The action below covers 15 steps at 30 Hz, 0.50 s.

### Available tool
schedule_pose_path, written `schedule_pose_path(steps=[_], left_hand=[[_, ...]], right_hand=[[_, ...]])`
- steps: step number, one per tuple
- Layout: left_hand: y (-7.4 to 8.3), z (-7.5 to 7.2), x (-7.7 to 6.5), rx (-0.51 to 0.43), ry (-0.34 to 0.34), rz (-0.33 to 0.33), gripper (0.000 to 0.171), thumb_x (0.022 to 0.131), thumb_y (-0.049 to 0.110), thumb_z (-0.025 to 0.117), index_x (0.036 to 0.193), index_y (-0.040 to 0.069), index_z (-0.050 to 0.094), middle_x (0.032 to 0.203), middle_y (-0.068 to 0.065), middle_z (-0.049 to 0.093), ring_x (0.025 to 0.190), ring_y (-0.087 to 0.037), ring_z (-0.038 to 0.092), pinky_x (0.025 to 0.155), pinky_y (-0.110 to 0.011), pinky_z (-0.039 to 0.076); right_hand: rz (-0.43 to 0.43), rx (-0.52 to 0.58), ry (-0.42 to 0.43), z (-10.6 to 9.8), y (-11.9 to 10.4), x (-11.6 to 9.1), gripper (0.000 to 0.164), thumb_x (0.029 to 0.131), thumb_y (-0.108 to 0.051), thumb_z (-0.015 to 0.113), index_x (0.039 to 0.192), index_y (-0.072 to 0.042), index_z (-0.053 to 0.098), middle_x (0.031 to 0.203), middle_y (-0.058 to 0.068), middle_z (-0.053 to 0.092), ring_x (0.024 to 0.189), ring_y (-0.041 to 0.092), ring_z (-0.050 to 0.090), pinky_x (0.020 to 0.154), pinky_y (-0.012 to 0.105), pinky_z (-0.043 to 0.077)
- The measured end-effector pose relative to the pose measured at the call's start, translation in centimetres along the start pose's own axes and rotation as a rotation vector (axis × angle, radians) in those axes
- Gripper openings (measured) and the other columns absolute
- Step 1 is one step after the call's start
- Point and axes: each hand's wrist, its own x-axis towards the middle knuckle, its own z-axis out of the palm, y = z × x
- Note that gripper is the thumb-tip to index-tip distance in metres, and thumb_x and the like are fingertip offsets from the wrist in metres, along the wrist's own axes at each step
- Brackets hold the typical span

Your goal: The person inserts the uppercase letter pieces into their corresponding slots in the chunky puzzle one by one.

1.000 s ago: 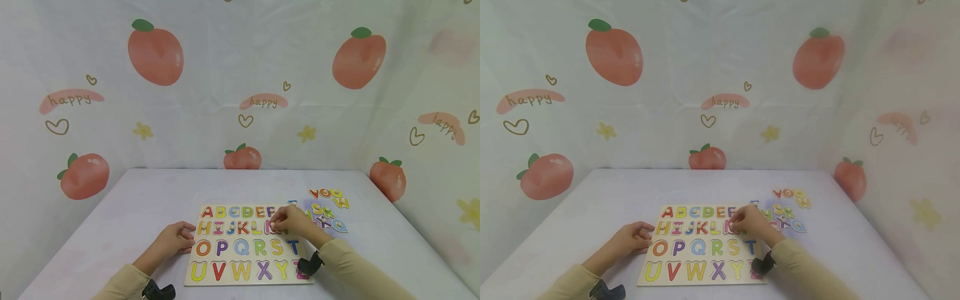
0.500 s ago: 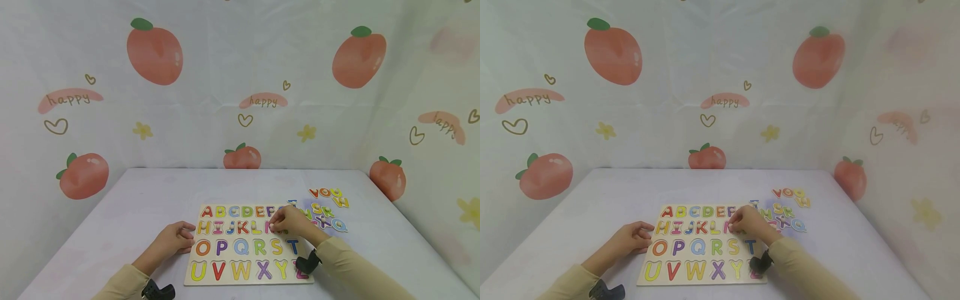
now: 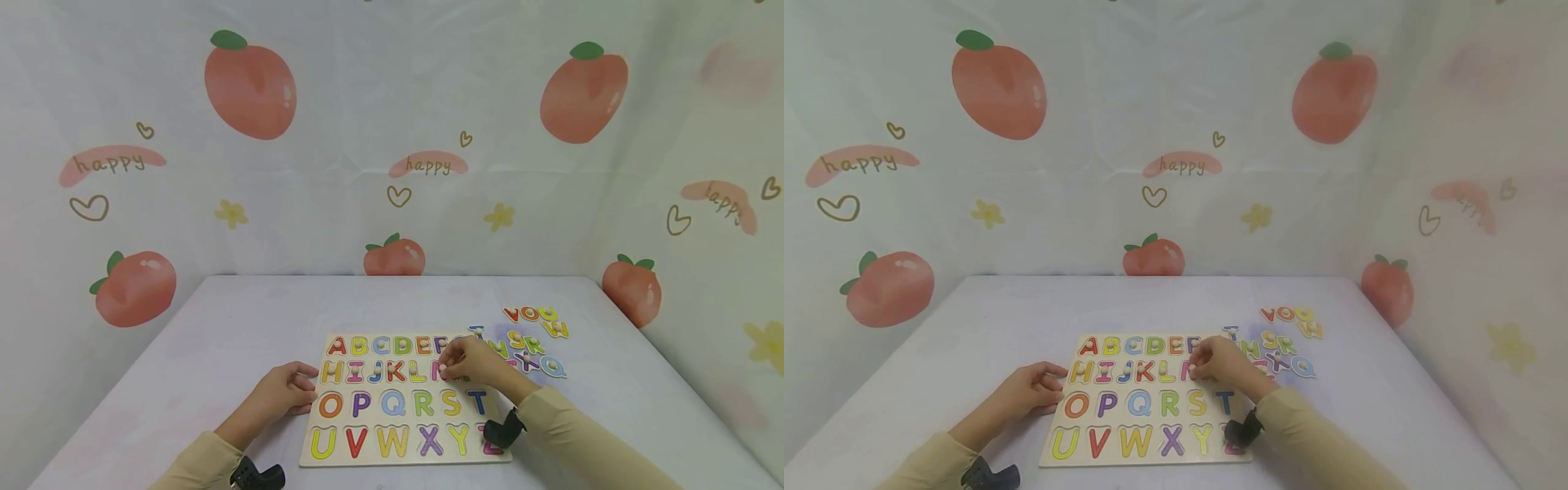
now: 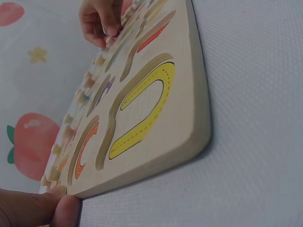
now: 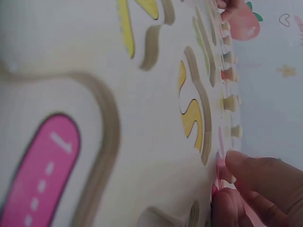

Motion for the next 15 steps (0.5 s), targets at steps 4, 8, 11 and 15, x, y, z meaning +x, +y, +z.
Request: schedule_pose_path(steps=[4,8,11,15], left_hand=[[0.0,0.0,0.0,0.002,0.004,-0.004,0.039,0.08,-0.005,0.071,0.117,-0.005,0.058,0.088,-0.011,0.059,0.07,-0.015,0.061,0.063,-0.03,0.06],[0.0,0.0,0.0,0.008,0.004,0.001,0.04,0.08,-0.005,0.072,0.118,-0.005,0.058,0.088,-0.011,0.059,0.07,-0.014,0.061,0.063,-0.03,0.06],[0.1,0.0,0.0,0.013,0.003,0.0,0.04,0.08,-0.005,0.072,0.118,-0.005,0.058,0.088,-0.011,0.059,0.07,-0.014,0.061,0.063,-0.031,0.06],[0.1,-0.1,-0.1,0.019,0.003,-0.006,0.04,0.08,-0.005,0.072,0.118,-0.005,0.058,0.089,-0.011,0.06,0.07,-0.014,0.061,0.063,-0.03,0.06]], right_hand=[[-0.016,0.024,0.016,-0.5,0.2,-0.1,0.017,0.077,-0.013,0.081,0.087,-0.011,0.068,0.078,-0.001,0.059,0.07,0.013,0.055,0.059,0.023,0.048],[-0.011,0.04,0.04,-1.7,0.1,-0.4,0.016,0.08,-0.013,0.078,0.093,-0.01,0.069,0.082,0.0,0.061,0.077,0.015,0.056,0.065,0.024,0.048],[-0.011,0.063,0.056,-3.2,0.4,-0.6,0.019,0.083,-0.016,0.076,0.099,-0.008,0.069,0.088,0.001,0.062,0.084,0.016,0.058,0.07,0.026,0.049],[-0.041,0.08,0.091,-5.7,1.5,-0.7,0.028,0.086,-0.019,0.073,0.109,-0.004,0.067,0.099,0.006,0.064,0.092,0.02,0.061,0.076,0.028,0.052]])
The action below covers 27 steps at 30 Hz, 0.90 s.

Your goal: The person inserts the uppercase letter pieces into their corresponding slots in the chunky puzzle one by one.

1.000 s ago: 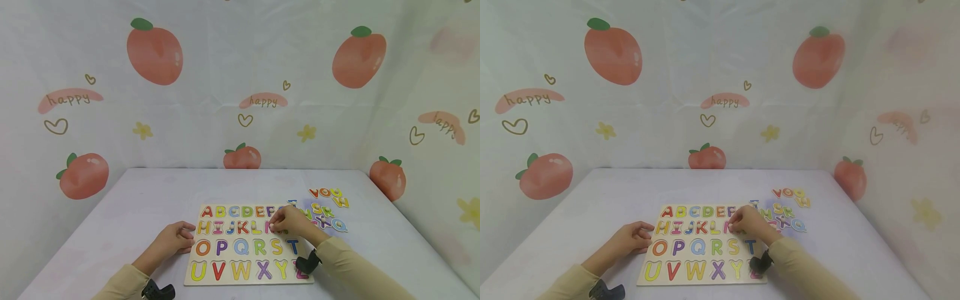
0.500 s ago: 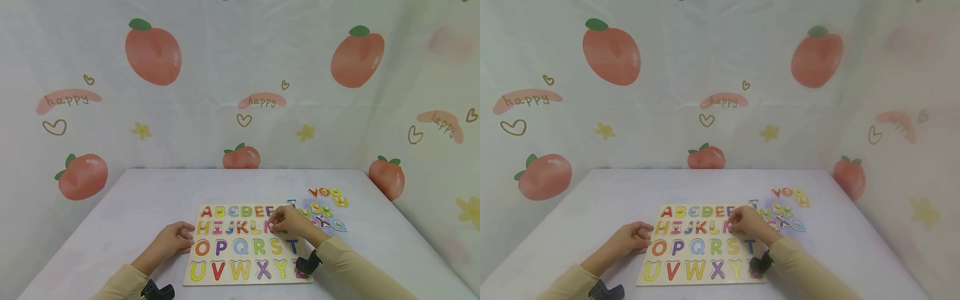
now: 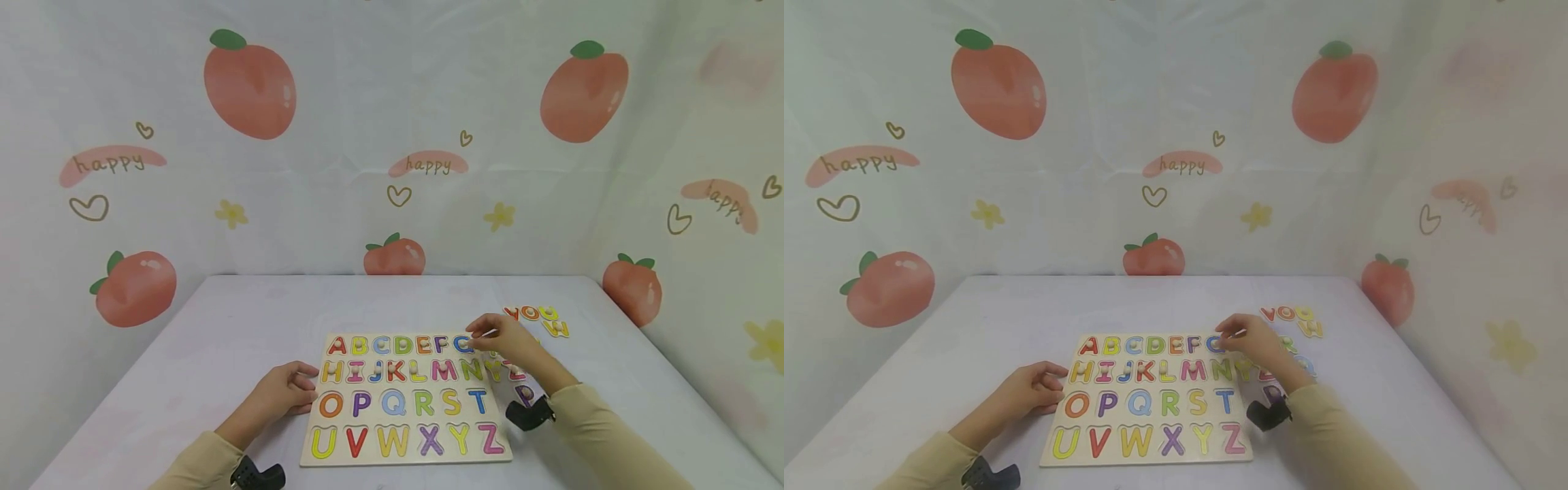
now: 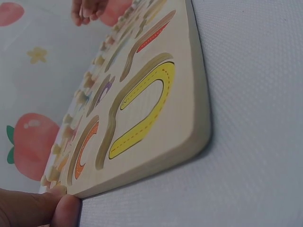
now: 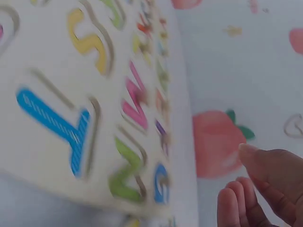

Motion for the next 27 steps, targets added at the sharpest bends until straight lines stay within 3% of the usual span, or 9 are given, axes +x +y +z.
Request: schedule_pose_path(steps=[5,10,16,27], left_hand=[[0.1,0.0,0.0,0.0,-0.003,-0.003,0.04,0.081,-0.005,0.071,0.119,-0.005,0.058,0.09,-0.011,0.059,0.071,-0.015,0.061,0.064,-0.03,0.06],[0.1,0.0,0.0,-0.002,-0.007,-0.004,0.041,0.081,-0.004,0.071,0.119,-0.004,0.058,0.09,-0.011,0.059,0.071,-0.015,0.061,0.064,-0.03,0.06],[-0.1,0.0,0.1,-0.008,-0.01,0.005,0.041,0.08,-0.004,0.072,0.119,-0.005,0.058,0.09,-0.011,0.059,0.071,-0.015,0.061,0.064,-0.031,0.06],[0.1,0.0,-0.1,-0.002,0.001,0.006,0.041,0.08,-0.005,0.072,0.118,-0.005,0.058,0.089,-0.011,0.06,0.071,-0.015,0.061,0.064,-0.031,0.06]], right_hand=[[0.018,0.008,0.085,-3.0,2.0,0.1,0.037,0.09,-0.022,0.069,0.119,-0.001,0.062,0.108,0.012,0.064,0.1,0.025,0.061,0.083,0.033,0.055],[0.059,0.033,0.127,-4.4,4.2,0.2,0.038,0.091,-0.021,0.068,0.121,0.001,0.06,0.111,0.016,0.063,0.102,0.027,0.06,0.086,0.032,0.055],[0.067,0.018,0.09,-4.1,6.1,0.5,0.034,0.088,-0.019,0.071,0.115,0.001,0.064,0.102,0.01,0.066,0.094,0.022,0.061,0.075,0.023,0.052],[0.109,-0.087,0.002,-2.6,6.3,1.2,0.028,0.082,-0.021,0.077,0.104,-0.004,0.071,0.093,0.006,0.068,0.083,0.018,0.056,0.072,0.025,0.046]])
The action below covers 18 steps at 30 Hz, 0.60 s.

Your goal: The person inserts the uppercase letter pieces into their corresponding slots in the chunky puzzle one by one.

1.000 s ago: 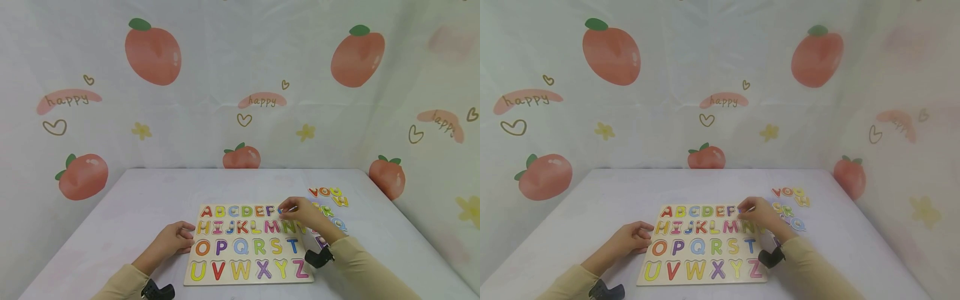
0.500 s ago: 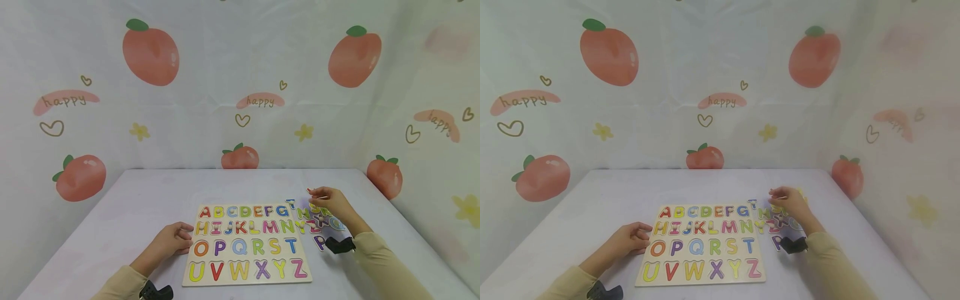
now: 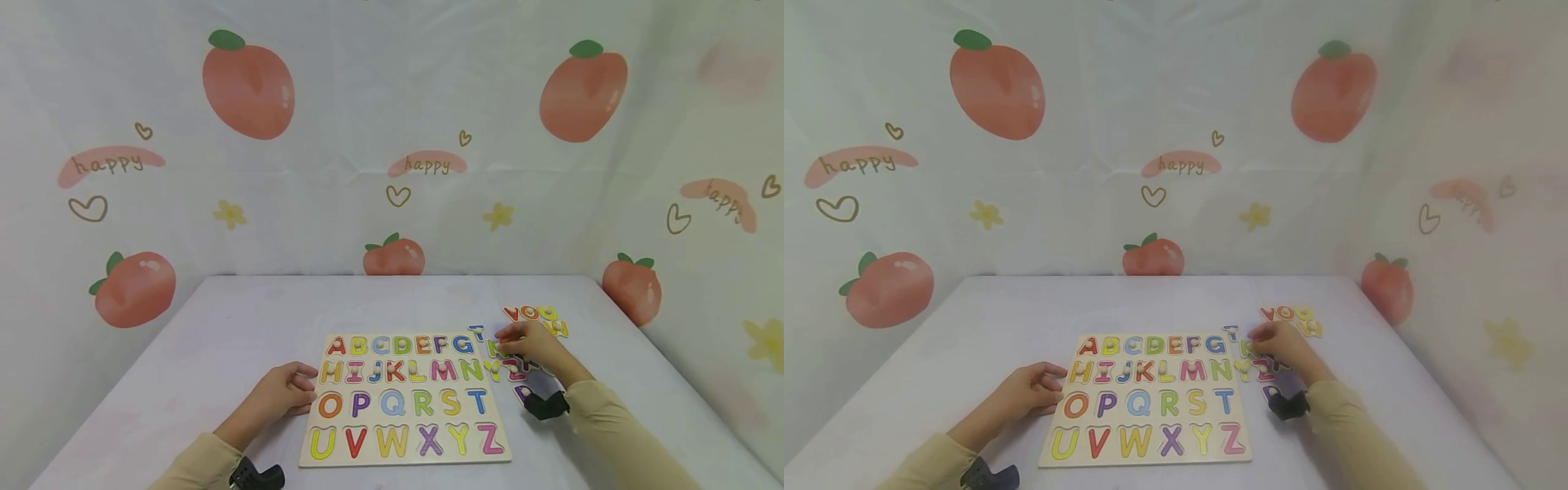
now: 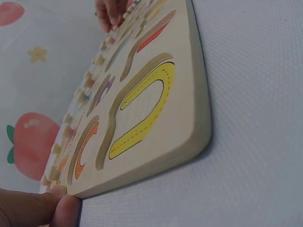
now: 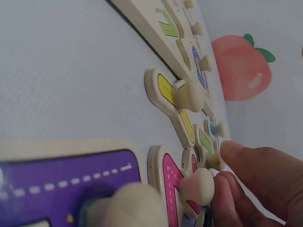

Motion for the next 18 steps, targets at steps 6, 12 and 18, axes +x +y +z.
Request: schedule_pose_path(steps=[6,12,18], left_hand=[[0.0,0.02,-0.05,-0.002,0.007,-0.004,0.04,0.08,-0.005,0.072,0.118,-0.004,0.059,0.088,-0.011,0.059,0.07,-0.015,0.061,0.063,-0.031,0.06],[-0.05,-0.03,-0.03,-0.008,0.001,-0.001,0.04,0.08,-0.005,0.072,0.117,-0.005,0.059,0.088,-0.011,0.06,0.07,-0.015,0.06,0.063,-0.031,0.06],[-0.03,0.0,-0.12,-0.012,0.006,-0.006,0.039,0.08,-0.004,0.072,0.117,-0.004,0.06,0.087,-0.01,0.06,0.07,-0.015,0.06,0.063,-0.03,0.06]], right_hand=[[0.059,0.014,-0.008,0.38,0.21,0.66,0.025,0.081,-0.019,0.078,0.1,-0.006,0.071,0.092,0.004,0.069,0.082,0.017,0.055,0.07,0.025,0.044],[0.085,-0.013,-0.015,0.59,0.27,0.89,0.019,0.081,-0.017,0.078,0.096,-0.008,0.072,0.088,0.002,0.067,0.08,0.017,0.054,0.068,0.025,0.044],[0.067,-0.062,-0.025,0.59,0.31,1.06,0.016,0.081,-0.016,0.077,0.094,-0.008,0.072,0.085,0.001,0.066,0.078,0.018,0.053,0.066,0.026,0.042]])
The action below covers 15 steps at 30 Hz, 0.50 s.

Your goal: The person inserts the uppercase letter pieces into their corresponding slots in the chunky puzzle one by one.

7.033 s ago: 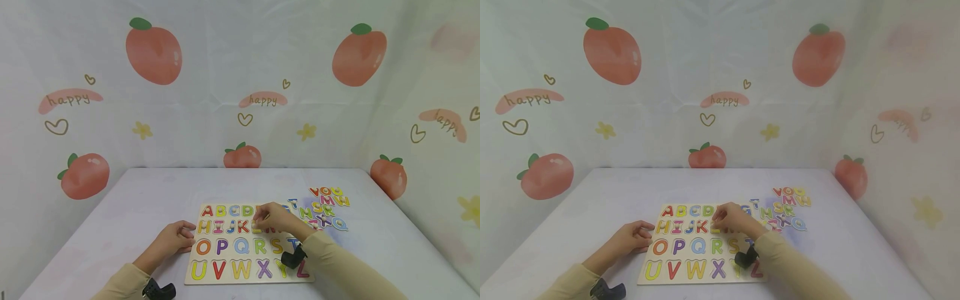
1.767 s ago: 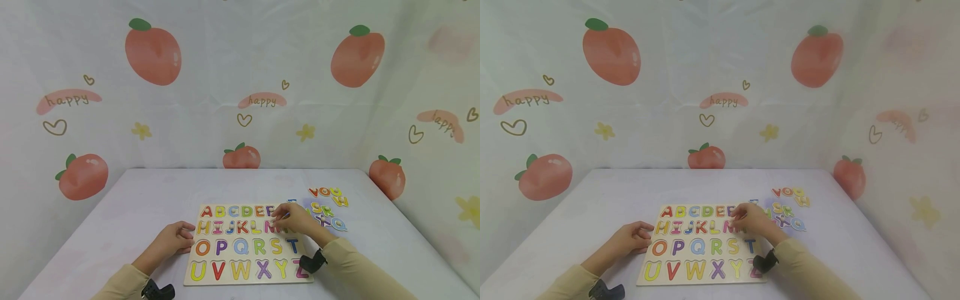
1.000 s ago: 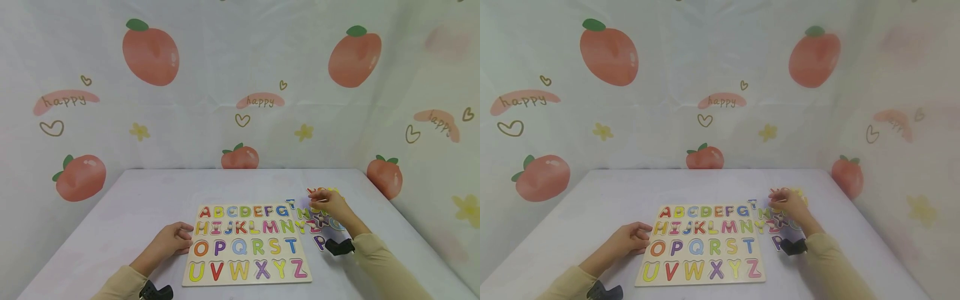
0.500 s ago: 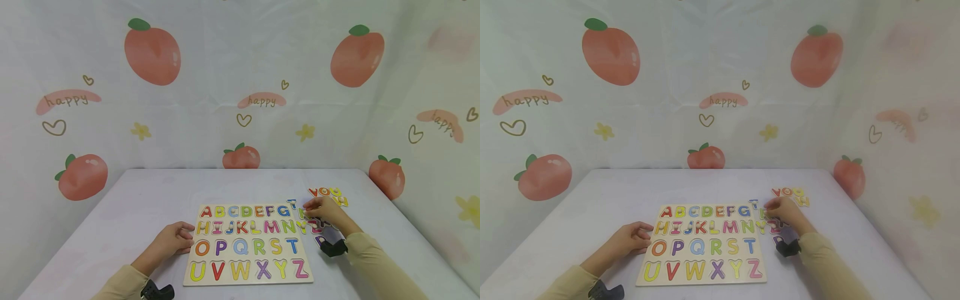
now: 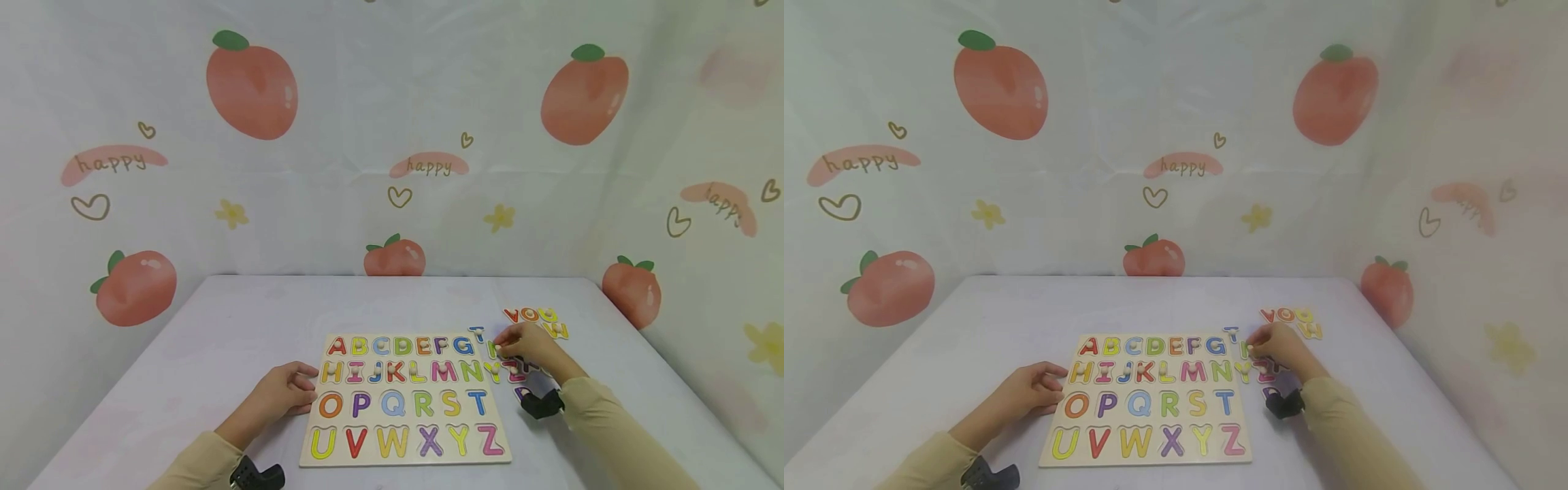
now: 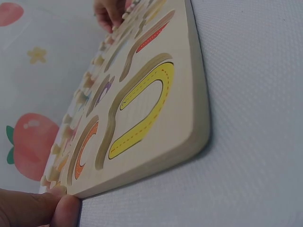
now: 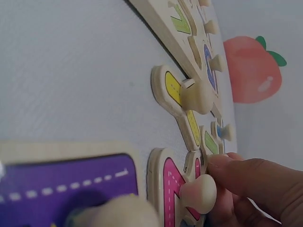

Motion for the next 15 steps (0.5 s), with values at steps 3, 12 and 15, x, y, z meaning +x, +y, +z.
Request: schedule_pose_path(steps=[3,12,15], left_hand=[[-0.1,0.0,0.1,0.003,0.0,0.0,0.039,0.08,-0.004,0.073,0.117,-0.004,0.06,0.087,-0.01,0.059,0.07,-0.015,0.06,0.062,-0.03,0.06],[-0.4,0.1,0.3,0.02,0.002,0.012,0.04,0.08,-0.002,0.073,0.118,-0.003,0.06,0.088,-0.009,0.06,0.07,-0.015,0.06,0.062,-0.029,0.06],[-0.3,0.1,0.2,0.011,0.002,0.013,0.04,0.08,-0.003,0.073,0.118,-0.003,0.06,0.088,-0.01,0.06,0.07,-0.015,0.06,0.062,-0.029,0.06]], right_hand=[[-0.011,-0.01,-0.005,-0.1,-0.1,0.0,0.015,0.082,-0.015,0.076,0.094,-0.007,0.072,0.085,0.001,0.066,0.077,0.017,0.053,0.066,0.026,0.043],[-0.031,0.05,0.035,-0.9,-2.5,-1.3,0.016,0.086,-0.012,0.073,0.099,-0.003,0.072,0.09,0.006,0.07,0.076,0.017,0.056,0.067,0.025,0.049],[-0.043,0.064,0.047,-0.9,-3.2,-1.7,0.017,0.085,-0.014,0.074,0.099,-0.004,0.072,0.091,0.005,0.071,0.078,0.016,0.057,0.07,0.025,0.051]])
